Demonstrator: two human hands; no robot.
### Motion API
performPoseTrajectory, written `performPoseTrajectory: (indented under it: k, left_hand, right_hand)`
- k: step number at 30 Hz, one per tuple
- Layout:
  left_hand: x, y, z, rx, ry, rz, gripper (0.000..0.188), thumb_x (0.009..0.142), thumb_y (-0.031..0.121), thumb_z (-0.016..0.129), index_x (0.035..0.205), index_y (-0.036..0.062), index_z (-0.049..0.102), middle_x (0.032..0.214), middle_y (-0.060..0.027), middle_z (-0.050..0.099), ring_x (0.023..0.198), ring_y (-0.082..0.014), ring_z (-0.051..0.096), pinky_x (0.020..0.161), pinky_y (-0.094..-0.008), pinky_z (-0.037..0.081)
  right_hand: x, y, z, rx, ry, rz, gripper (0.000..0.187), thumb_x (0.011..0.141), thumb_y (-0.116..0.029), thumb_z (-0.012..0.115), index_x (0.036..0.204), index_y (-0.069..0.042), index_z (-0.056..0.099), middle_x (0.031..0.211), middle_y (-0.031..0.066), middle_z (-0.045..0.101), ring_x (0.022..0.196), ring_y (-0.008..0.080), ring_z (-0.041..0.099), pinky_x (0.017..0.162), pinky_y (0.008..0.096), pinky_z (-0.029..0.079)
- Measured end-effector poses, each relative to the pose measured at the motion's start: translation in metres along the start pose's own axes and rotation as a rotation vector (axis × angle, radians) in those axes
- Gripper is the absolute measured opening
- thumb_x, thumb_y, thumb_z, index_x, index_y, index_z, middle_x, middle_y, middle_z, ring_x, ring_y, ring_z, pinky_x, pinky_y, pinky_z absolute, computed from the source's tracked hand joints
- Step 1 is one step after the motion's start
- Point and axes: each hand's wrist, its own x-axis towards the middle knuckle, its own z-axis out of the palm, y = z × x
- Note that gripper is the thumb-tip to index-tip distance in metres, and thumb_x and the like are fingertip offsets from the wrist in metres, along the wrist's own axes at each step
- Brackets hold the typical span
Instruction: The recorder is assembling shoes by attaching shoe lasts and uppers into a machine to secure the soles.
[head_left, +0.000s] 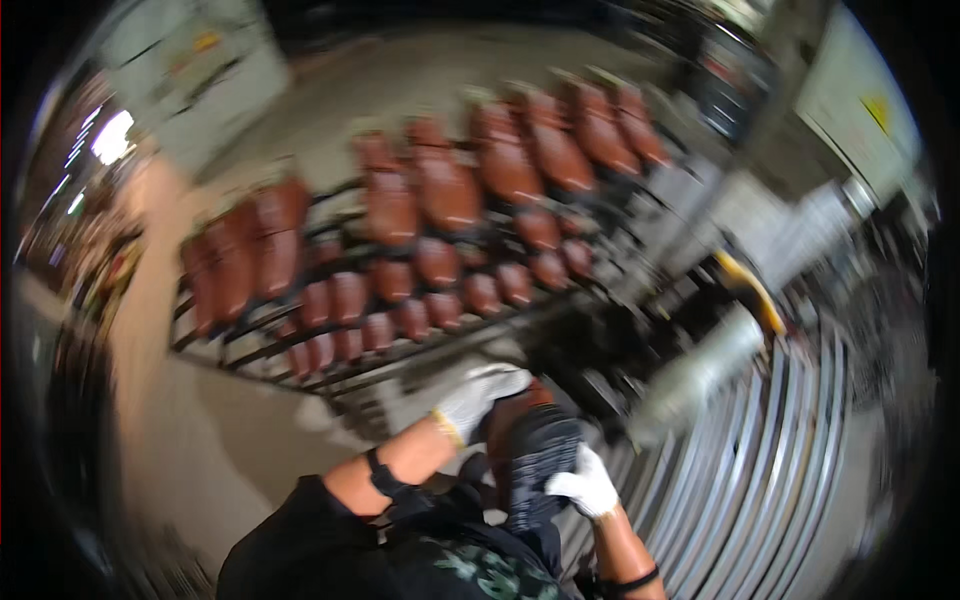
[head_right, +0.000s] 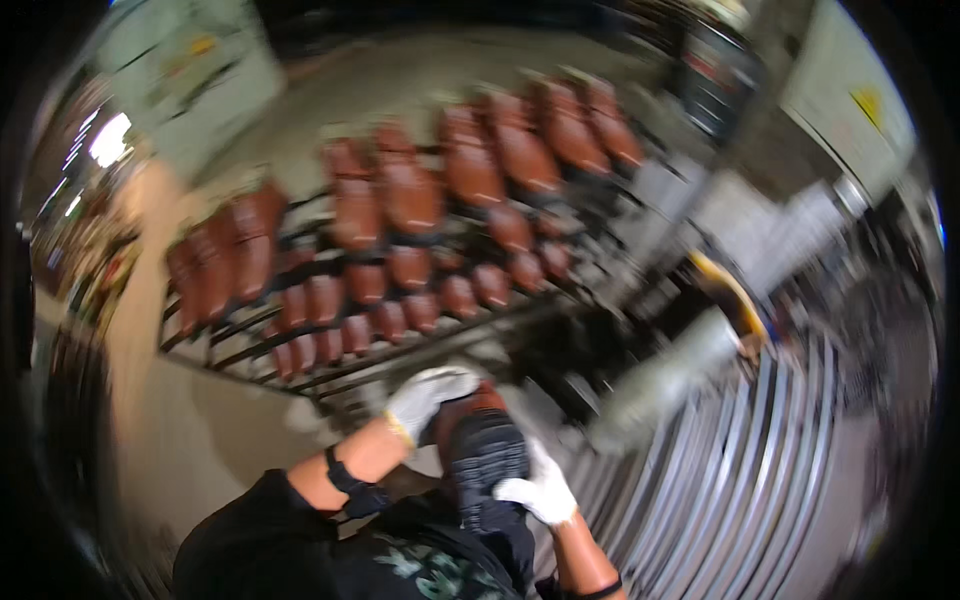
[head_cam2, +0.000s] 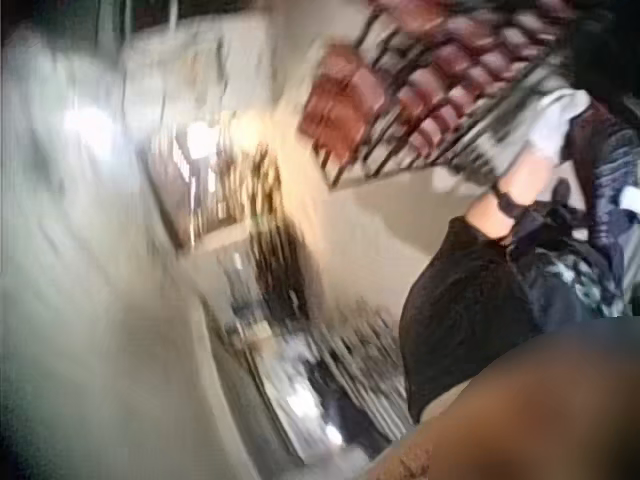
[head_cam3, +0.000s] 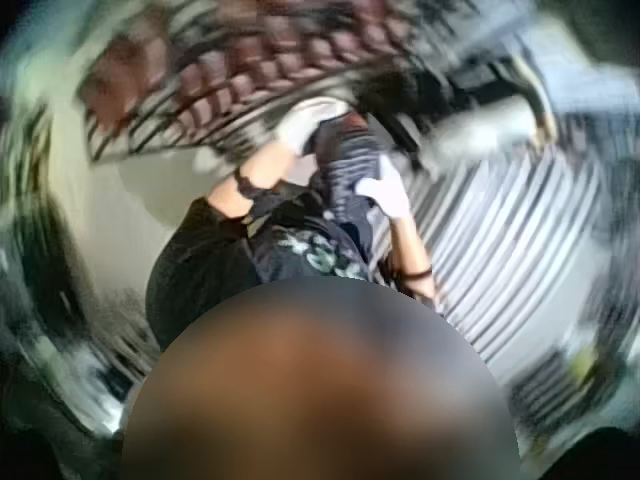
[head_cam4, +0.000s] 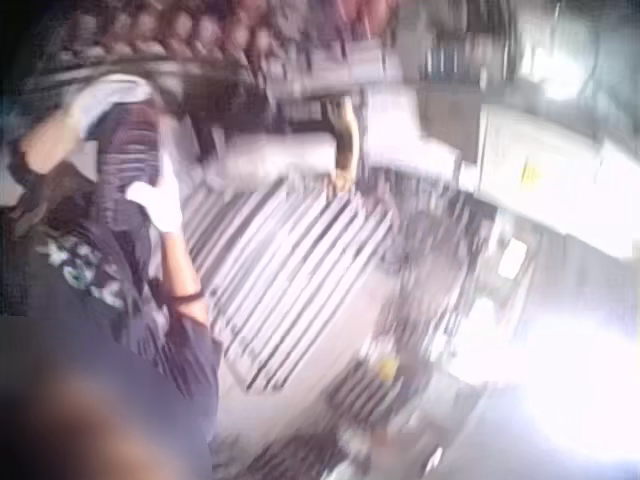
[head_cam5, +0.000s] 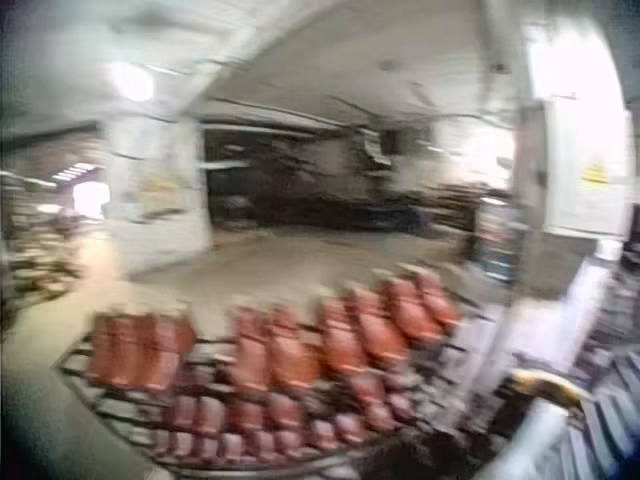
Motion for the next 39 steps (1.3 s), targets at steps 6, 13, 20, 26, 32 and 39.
performPoseTrajectory:
  k: [6, 13, 20, 26, 32, 39]
  left_hand:
    - [-0.073, 0.101, -0.034, -0.136, 0.432, 0.386, 0.029, 0.102, 0.013, 0.064, 0.128, 0.0001, 0.065, 0.116, -0.0236, 0.07, 0.11, -0.0302, 0.069, 0.092, -0.0393, 0.054]
    - [-0.102, 0.195, -0.115, 0.973, 0.609, 0.7, 0.029, 0.083, 0.022, 0.08, 0.08, -0.0005, 0.063, 0.071, -0.0167, 0.057, 0.065, -0.027, 0.056, 0.063, -0.0423, 0.048]
    - [-0.062, 0.301, -0.234, 1.629, 0.949, 0.946, 0.025, 0.085, 0.025, 0.067, 0.089, 0.0003, 0.068, 0.088, -0.0239, 0.067, 0.088, -0.0454, 0.067, 0.082, -0.0527, 0.054]
    - [-0.003, 0.269, -0.288, 1.303, 1.096, 0.908, 0.051, 0.08, 0.025, 0.076, 0.125, 0.0013, 0.071, 0.124, -0.0214, 0.071, 0.118, -0.0384, 0.067, 0.104, -0.0471, 0.053]
    - [-0.042, 0.229, -0.351, 0.806, 1.299, -0.032, 0.117, 0.069, 0.058, 0.086, 0.154, -0.008, 0.04, 0.15, -0.0333, 0.054, 0.137, -0.0431, 0.058, 0.115, -0.047, 0.046]
    - [-0.038, 0.201, -0.439, 0.285, 0.982, 0.562, 0.054, 0.088, 0.032, 0.076, 0.127, -0.0045, 0.069, 0.124, -0.017, 0.072, 0.117, -0.0265, 0.067, 0.101, -0.0441, 0.054]
  right_hand:
    - [0.088, -0.032, 0.116, -0.403, 0.08, -0.62, 0.111, 0.061, -0.01, 0.099, 0.156, -0.003, 0.042, 0.143, 0.0114, 0.06, 0.129, 0.0249, 0.058, 0.112, 0.0433, 0.047]
    - [0.197, -0.104, 0.166, -0.056, -0.005, -0.358, 0.046, 0.098, -0.017, 0.074, 0.137, 0.003, 0.06, 0.124, 0.0094, 0.068, 0.115, 0.0189, 0.063, 0.104, 0.0352, 0.051]
    - [0.07, -0.183, 0.065, -1.364, 1.141, -1.027, 0.064, 0.077, -0.006, 0.083, 0.137, 0.001, 0.062, 0.133, 0.0212, 0.063, 0.123, 0.0362, 0.061, 0.111, 0.046, 0.047]
    - [0.04, -0.167, -0.069, -1.635, 1.477, -0.589, 0.103, 0.068, -0.016, 0.089, 0.156, 0.003, 0.039, 0.154, 0.03, 0.045, 0.146, 0.0478, 0.041, 0.123, 0.052, 0.033]
    - [0.015, -0.202, -0.083, -1.344, 1.427, -0.146, 0.109, 0.073, -0.014, 0.075, 0.165, 0.004, 0.021, 0.153, 0.0327, 0.05, 0.14, 0.044, 0.053, 0.117, 0.0424, 0.044]
    - [-0.049, -0.224, -0.171, -0.426, 0.769, -0.533, 0.067, 0.074, -0.003, 0.066, 0.141, -0.002, 0.056, 0.103, 0.0074, 0.069, 0.086, 0.0206, 0.067, 0.081, 0.0315, 0.056]
